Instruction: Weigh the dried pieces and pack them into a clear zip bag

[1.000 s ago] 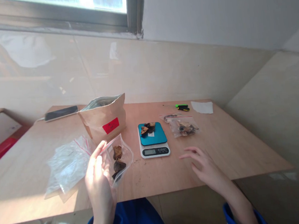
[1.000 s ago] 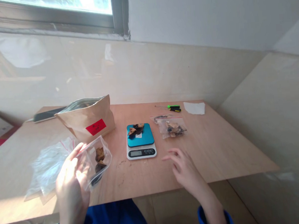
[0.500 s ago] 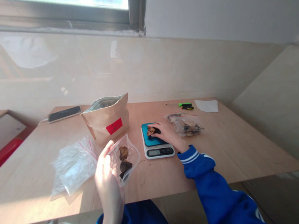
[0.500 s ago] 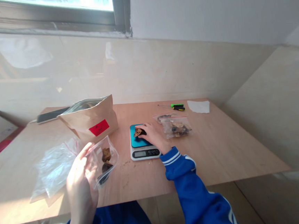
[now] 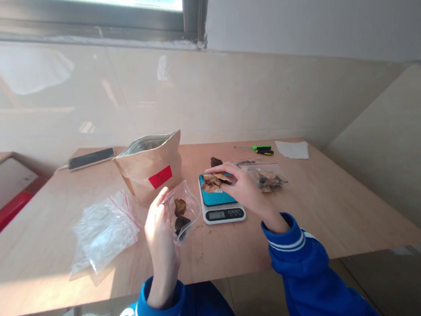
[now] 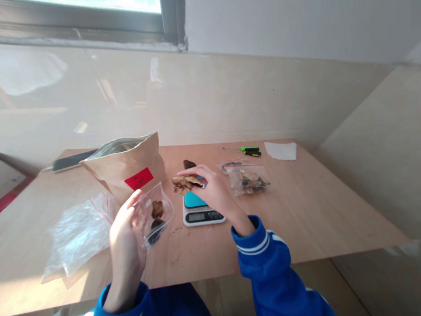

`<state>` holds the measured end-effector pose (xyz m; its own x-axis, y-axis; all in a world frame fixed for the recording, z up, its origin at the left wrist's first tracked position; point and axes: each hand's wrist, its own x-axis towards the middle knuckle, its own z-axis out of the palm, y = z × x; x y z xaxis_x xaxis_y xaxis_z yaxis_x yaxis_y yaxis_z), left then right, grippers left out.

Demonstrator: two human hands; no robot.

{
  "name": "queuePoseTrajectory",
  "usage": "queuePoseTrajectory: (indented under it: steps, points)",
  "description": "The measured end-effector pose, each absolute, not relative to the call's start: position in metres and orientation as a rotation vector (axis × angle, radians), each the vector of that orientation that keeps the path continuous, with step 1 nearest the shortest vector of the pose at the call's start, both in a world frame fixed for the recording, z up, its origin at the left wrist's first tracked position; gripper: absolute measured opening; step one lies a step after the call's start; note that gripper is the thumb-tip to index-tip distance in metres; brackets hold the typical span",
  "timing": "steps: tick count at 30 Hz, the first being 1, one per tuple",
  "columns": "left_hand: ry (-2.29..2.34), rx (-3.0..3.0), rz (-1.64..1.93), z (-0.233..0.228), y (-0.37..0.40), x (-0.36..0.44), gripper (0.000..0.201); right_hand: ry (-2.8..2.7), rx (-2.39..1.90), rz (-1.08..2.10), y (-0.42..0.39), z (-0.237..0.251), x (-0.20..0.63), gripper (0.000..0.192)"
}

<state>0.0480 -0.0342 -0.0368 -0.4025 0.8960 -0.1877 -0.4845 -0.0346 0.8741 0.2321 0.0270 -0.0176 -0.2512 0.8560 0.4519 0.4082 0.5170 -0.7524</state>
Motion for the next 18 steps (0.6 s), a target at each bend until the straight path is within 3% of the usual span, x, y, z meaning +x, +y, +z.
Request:
queuePoseTrajectory:
  steps: [4, 10, 18]
  points:
    - [1.127, 0.477, 1.663, -0.032, -0.031, 0.053, 0.035, -2.083, -0.904, 0.599, 0.005, 0.009, 0.198, 0.047]
    - [1.101, 0.509, 1.699, -0.033, -0.03, 0.049, 0.038, -2.336, -0.74, 0.811, -0.001, 0.008, 0.182, 0.073]
    - [1.074, 0.533, 1.638, -0.027, -0.03, 0.037, 0.036, -2.174, -0.883, 0.765, 0.011, 0.02, 0.194, 0.055]
